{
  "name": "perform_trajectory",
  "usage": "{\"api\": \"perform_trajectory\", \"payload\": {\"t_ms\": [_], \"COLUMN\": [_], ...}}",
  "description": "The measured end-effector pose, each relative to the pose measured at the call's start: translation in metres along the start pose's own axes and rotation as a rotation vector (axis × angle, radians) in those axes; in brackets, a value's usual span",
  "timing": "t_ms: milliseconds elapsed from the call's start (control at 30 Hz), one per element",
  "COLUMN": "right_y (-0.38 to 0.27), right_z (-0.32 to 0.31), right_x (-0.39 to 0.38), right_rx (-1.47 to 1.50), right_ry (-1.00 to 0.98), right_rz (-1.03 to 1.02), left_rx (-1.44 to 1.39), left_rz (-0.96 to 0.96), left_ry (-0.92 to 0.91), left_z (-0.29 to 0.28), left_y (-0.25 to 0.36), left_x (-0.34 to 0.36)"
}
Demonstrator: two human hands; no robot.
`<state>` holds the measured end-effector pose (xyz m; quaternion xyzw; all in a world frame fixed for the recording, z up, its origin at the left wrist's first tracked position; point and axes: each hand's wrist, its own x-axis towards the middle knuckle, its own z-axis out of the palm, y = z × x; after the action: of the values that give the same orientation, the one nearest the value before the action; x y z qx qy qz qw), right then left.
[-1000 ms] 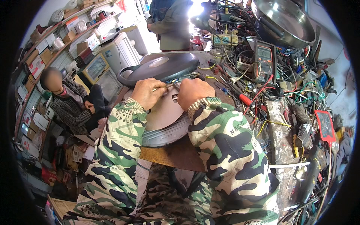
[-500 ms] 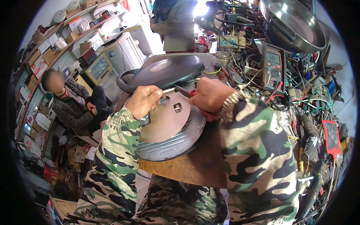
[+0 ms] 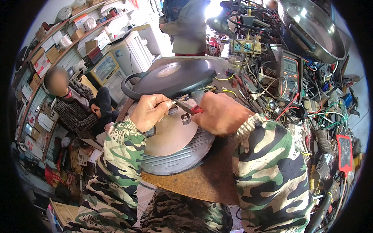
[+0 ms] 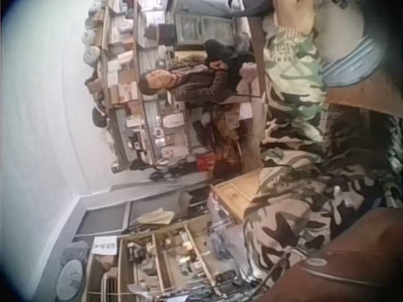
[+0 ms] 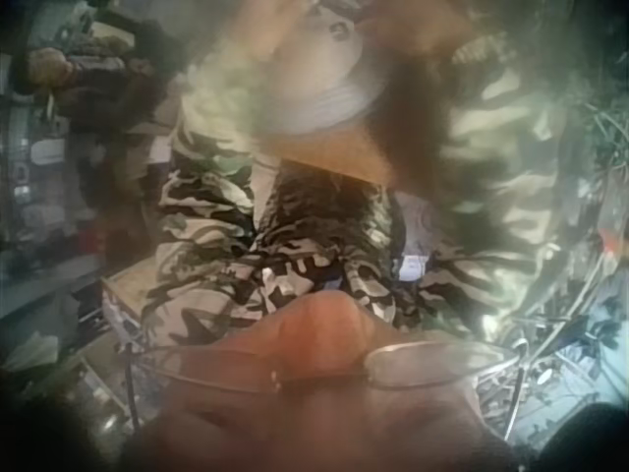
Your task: The person works on the underside of a round electric appliance, stripping wire ends with pliers and twisting wires together by hand. They repeatedly cut and twist small wire segments while seated at a cluttered workbench.
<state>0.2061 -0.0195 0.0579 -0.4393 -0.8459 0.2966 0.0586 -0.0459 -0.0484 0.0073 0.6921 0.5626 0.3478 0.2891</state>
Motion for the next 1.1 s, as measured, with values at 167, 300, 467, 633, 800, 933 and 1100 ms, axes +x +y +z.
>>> {"api": "perform_trajectory", "payload": {"t_ms": [167,300,467,633,800,933,1100], "right_y": [0.001,0.005,0.002,0.001,0.002,-0.001,-0.009], "right_z": [0.005,0.021,0.019,0.036,0.033,0.026,0.032], "right_x": [-0.007,0.000,-0.005,-0.005,-0.003,-0.006,-0.008], "right_rx": [0.084,0.107,0.085,-0.064,0.046,0.099,0.025], "right_ry": [0.059,0.147,0.133,0.312,0.227,0.170,0.237], "right_rz": [-0.037,-0.178,-0.135,-0.136,-0.108,-0.047,-0.043], "left_rx": [0.192,0.161,0.158,0.173,0.113,0.097,0.085], "left_rz": [0.041,0.055,0.067,0.017,0.048,0.063,0.059], "left_ry": [0.024,0.036,0.042,0.011,0.037,0.018,-0.020], "left_z": [0.002,-0.005,-0.003,0.001,0.002,0.002,0.001], "left_y": [0.010,0.010,0.012,0.011,-0.002,-0.005,-0.003], "left_x": [0.002,-0.010,-0.008,-0.005,0.000,0.003,0.005]}}
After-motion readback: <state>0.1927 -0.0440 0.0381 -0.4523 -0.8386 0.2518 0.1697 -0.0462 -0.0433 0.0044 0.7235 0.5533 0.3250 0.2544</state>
